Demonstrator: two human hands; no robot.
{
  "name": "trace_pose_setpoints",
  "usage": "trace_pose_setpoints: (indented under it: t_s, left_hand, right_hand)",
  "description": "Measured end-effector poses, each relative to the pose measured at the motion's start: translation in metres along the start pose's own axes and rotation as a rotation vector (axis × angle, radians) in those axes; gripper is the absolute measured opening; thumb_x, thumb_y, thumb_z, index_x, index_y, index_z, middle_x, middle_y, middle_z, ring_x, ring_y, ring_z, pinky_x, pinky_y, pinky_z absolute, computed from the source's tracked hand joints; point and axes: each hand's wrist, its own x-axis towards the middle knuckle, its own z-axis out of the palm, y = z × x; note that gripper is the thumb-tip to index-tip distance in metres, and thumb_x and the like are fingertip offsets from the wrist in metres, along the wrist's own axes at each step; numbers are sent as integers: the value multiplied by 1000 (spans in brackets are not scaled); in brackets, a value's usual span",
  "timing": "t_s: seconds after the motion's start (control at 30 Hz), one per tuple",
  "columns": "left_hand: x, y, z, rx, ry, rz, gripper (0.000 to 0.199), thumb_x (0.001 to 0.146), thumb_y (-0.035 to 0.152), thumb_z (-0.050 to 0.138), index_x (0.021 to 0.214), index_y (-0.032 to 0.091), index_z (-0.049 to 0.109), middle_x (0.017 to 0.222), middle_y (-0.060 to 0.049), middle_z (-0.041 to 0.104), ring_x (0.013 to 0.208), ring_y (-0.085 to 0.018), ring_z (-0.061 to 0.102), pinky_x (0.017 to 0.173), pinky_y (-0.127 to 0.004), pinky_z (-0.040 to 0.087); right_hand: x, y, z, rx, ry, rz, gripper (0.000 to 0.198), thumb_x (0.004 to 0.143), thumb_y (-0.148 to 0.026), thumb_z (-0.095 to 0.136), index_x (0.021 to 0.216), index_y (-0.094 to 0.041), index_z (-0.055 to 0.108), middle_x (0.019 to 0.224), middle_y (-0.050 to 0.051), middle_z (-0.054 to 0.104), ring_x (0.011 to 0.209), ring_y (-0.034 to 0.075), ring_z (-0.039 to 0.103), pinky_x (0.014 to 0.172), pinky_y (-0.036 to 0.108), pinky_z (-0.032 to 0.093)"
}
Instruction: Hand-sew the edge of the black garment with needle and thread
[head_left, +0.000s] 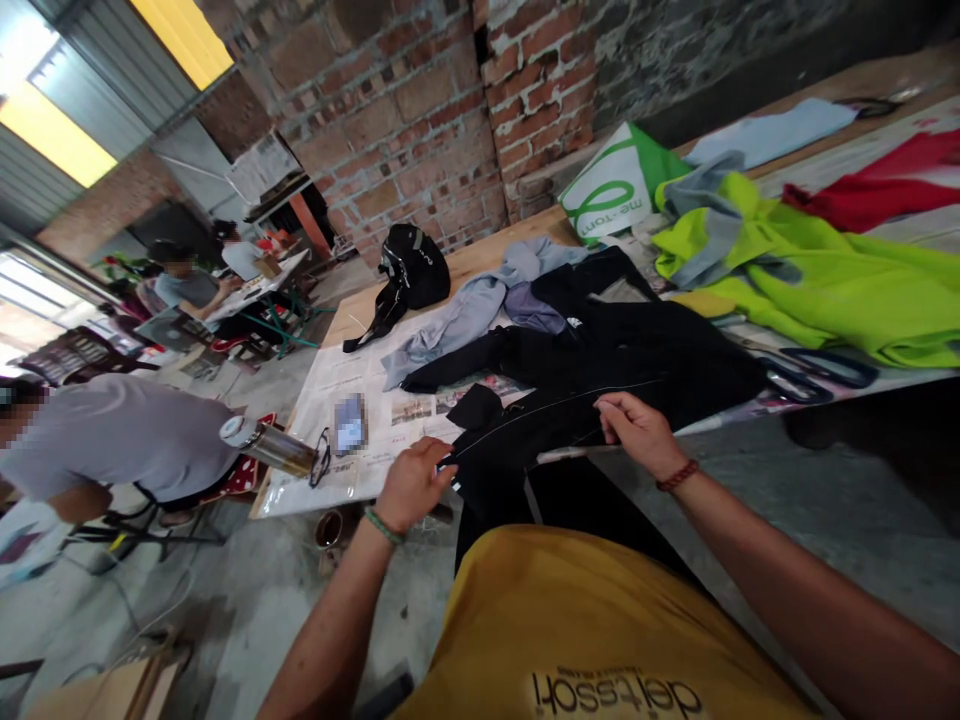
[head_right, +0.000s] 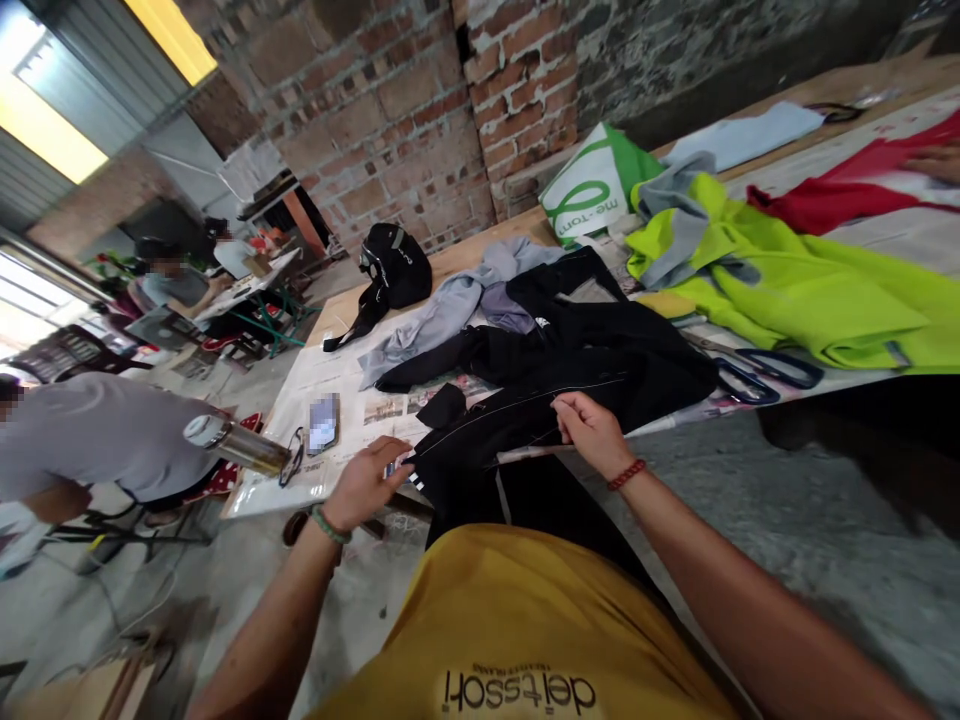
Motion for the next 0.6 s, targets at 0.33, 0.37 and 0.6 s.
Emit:
trace_pose_setpoints:
  t_s: [0.33,0.37,0.6]
  left_hand:
    - [26,63,131,-163,-7,186,38,83,20,52,120,19,51,113,-8,61,76,-12,62,80,-26,54]
    - [29,63,140,-152,-39,198,37,83,19,51,120,18,52,111,-7,62,80,-13,63,81,-26,54]
    - [20,32,158,178,-204,331,27,92,22,38,95,17,64,95,-7,67,92,-16,63,80,-27,54]
  right_hand:
    - [-30,-54,14,198,-39,0,24,79,-44,56,87,-21,55,58,-3,53,45,9,48,47,25,38]
    - [-34,-59,17,223,-82,21,23,79,-44,55,87,-22,54,59,-3,54,44,9,47,45,25,38]
    - [-32,-57,-4,468,-82,169,16,76,-40,60,80,-26,52,48,-7,31,38,7,32,43,27,29]
